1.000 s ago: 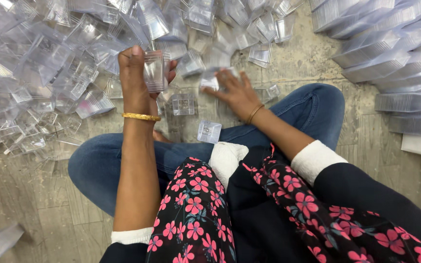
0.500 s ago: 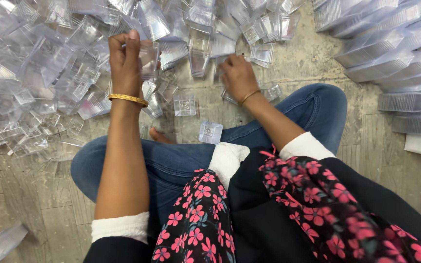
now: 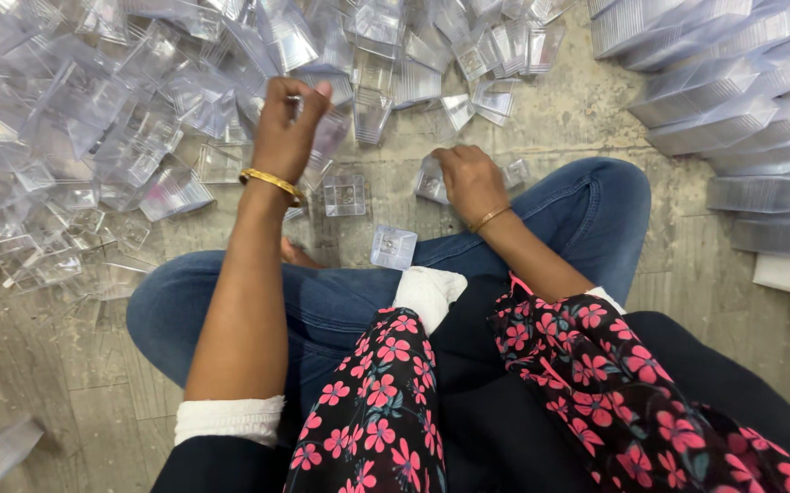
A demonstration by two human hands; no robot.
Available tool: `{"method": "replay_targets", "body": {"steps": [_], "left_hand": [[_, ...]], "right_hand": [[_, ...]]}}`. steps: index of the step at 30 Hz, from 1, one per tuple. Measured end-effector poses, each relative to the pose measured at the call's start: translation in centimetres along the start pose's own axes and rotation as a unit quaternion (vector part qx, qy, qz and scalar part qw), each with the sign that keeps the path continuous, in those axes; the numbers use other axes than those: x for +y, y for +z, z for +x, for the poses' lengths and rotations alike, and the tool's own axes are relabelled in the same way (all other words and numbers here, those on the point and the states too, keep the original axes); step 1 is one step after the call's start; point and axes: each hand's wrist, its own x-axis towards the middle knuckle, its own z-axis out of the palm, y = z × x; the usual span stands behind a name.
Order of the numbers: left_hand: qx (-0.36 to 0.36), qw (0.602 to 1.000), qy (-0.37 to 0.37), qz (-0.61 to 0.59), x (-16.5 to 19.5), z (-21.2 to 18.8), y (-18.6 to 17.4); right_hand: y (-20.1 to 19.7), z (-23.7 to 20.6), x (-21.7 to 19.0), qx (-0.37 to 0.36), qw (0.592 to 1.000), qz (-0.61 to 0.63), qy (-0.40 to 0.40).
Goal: The person sits on the floor among a large pile of loose transparent plastic cups and stacks them one by one into tall nested stacks, placing completed stacks with other finished stacks beside them.
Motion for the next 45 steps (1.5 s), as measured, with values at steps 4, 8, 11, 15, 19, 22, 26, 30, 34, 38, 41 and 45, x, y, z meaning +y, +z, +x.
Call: {"method": "replay_targets", "body": {"steps": [4,8,11,15,19,22,26,30,34,38,41,45], "left_hand": [[-0.025,0.992,-0.081,0.093,0.5,-0.7,0.7],[-0.127,0.972,-0.063,0.185,1.2,-1.5,1.5],[-0.187,0.940,-0.129,0.253,1.6,-2.4,2.5],[-0.289,0.931,-0.119,0.188,1.0,-3.5,5.1],[-0.334,0.932,-0.012,0.138,0.4,-2.6,5.0],[-0.163,0.984,-0.030,0.063,1.3,0.2,0.9],[-0.019,0.958,0.051,-0.282,3.3,1.2,-4.3],[0.056,0.961,0.066,-0.261,4.2,1.0,-5.1],[0.038,0.956,0.076,-0.281,4.2,1.6,-4.2],[0.031,0.958,0.077,-0.274,3.7,1.8,-3.1],[0.025,0.967,0.071,-0.244,3.3,1.9,-2.4],[0.056,0.980,0.090,-0.170,2.5,2.7,-2.0]], "right_hand": [[1.0,0.2,2.7,-0.027,0.961,0.208,0.179],[0.0,0.4,5.4,-0.067,0.802,0.480,0.350],[-0.3,0.1,5.3,-0.087,0.758,0.522,0.380],[0.2,0.3,2.6,-0.129,0.750,0.551,0.343],[1.9,1.4,-1.0,-0.131,0.770,0.535,0.322],[3.0,3.2,-3.9,-0.058,0.875,0.397,0.272],[5.2,5.4,-11.4,-0.199,0.944,0.264,-0.011],[8.0,7.4,-17.5,-0.186,0.947,0.069,-0.252],[8.1,9.0,-15.1,-0.173,0.955,-0.092,-0.222],[6.5,7.9,-9.2,-0.165,0.943,-0.126,-0.260],[4.6,6.0,-6.0,-0.150,0.952,-0.109,-0.244],[1.5,4.5,-2.5,-0.167,0.967,-0.010,-0.193]]}}
